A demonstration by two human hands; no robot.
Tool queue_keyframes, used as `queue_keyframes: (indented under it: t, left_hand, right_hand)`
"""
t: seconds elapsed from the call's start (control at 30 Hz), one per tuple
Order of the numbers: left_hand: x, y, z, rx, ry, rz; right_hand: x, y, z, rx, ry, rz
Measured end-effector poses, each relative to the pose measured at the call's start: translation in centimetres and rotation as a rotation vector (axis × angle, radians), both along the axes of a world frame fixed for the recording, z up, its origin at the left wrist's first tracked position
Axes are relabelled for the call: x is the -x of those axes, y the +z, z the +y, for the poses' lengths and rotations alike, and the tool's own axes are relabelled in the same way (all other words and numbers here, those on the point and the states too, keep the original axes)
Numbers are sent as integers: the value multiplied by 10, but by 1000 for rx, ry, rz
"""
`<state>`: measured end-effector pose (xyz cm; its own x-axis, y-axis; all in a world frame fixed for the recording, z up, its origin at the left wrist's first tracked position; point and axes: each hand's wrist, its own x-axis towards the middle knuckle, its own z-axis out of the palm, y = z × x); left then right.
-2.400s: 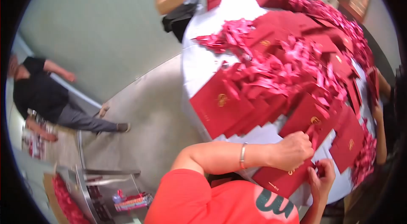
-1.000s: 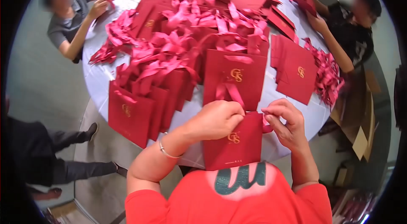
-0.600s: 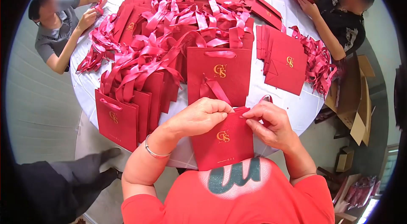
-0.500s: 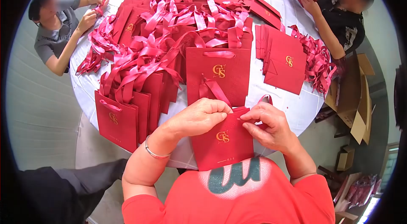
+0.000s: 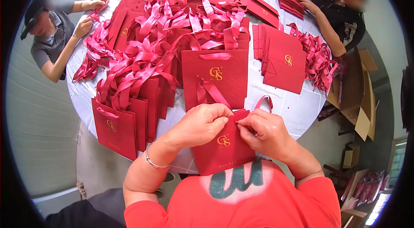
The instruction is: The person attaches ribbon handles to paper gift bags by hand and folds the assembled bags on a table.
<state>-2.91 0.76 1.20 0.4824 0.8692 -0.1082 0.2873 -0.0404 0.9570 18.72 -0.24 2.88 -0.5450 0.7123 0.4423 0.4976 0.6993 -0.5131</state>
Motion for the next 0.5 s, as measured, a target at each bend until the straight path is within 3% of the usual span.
queue_keyframes:
  t: [0.2,0.5]
  left_hand:
    - [-2,3,-3,-58,19,57]
    - [-2,0,-4,-52,8,49]
  right_hand:
    - [9,17,3,110,-19,-172]
    - [11,22,0,159,-43,-169]
